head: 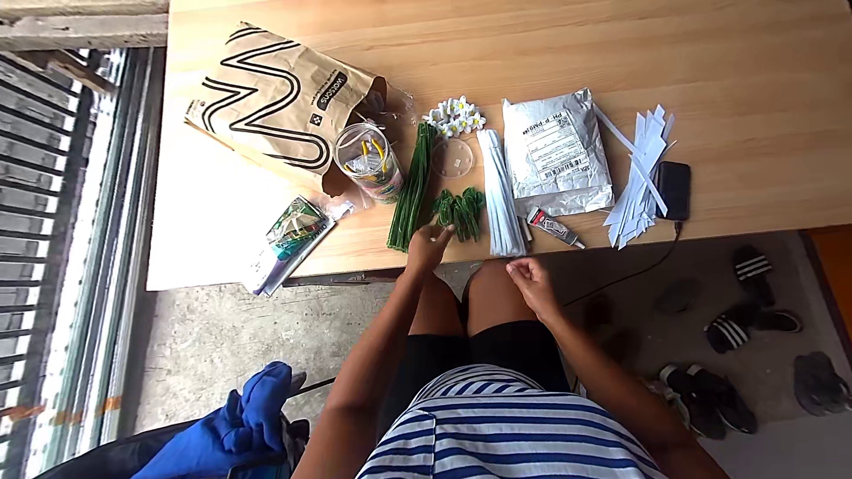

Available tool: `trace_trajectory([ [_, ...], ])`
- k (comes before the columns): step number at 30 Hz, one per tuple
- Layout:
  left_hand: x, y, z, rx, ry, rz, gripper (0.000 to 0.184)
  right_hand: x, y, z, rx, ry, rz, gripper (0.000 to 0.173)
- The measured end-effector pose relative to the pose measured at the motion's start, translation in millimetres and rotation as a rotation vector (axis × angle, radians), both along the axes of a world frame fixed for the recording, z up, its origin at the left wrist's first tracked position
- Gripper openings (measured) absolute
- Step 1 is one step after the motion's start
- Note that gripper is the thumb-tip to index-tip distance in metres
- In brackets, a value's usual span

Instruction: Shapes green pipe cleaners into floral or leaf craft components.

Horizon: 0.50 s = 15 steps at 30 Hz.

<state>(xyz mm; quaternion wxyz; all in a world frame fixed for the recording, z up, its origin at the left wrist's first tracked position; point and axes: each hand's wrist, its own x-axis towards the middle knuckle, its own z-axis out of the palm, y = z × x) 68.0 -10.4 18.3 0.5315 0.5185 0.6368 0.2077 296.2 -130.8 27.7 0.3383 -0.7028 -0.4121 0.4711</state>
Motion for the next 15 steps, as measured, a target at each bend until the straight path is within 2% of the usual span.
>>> trace_trajectory([
  [2,-17.8,-37.3,-7.0,0.09,0.096,0.031,0.057,3.7,-13.9,-6.8,-0.017,-0.065,-0.085,0.031],
  [4,-31.3,-68.1,-12.6,0.17,0.166,0.001,0.034,3.8,-26.8,-15.9,-0.02,-0.103,-0.094,0.027],
  [5,-36.1,-78.3,-12.9,0.178,0.2,-0.085,0.048,4.0,-33.3,-20.8,0.0,-0.129,-0.056,0.028],
  [6,-36.5,-85.3,-7.6,0.157,0.221,-0.165,0.075,3.2,-39.7,-26.0,0.051,-0.152,-0.012,0.03],
  [7,-34.3,-90.1,1.9,0.147,0.24,-0.226,0.087,-0.3,-44.5,-30.1,0.125,-0.18,0.014,0.027],
  [8,-31.1,-93.0,13.6,0.177,0.244,-0.276,0.084,-5.1,-47.4,-31.7,0.19,-0.203,0.03,0.022],
  [10,-23.4,-95.1,46.2,0.345,0.144,-0.328,0.056,-13.2,-50.4,-28.6,0.181,-0.212,0.071,0.022],
  [12,-15.8,-96.6,100.9,0.587,-0.066,-0.336,0.038,-19.4,-51.7,-25.8,0.142,-0.206,0.097,0.03],
  [14,-8.2,-99.9,164.2,0.889,-0.399,-0.308,0.038,-23.0,-54.9,-22.6,0.158,-0.197,0.102,0.03],
  [15,-3.2,-100.4,197.2,1.025,-0.574,-0.296,0.047,-23.7,-56.5,-20.8,0.165,-0.183,0.107,0.029],
])
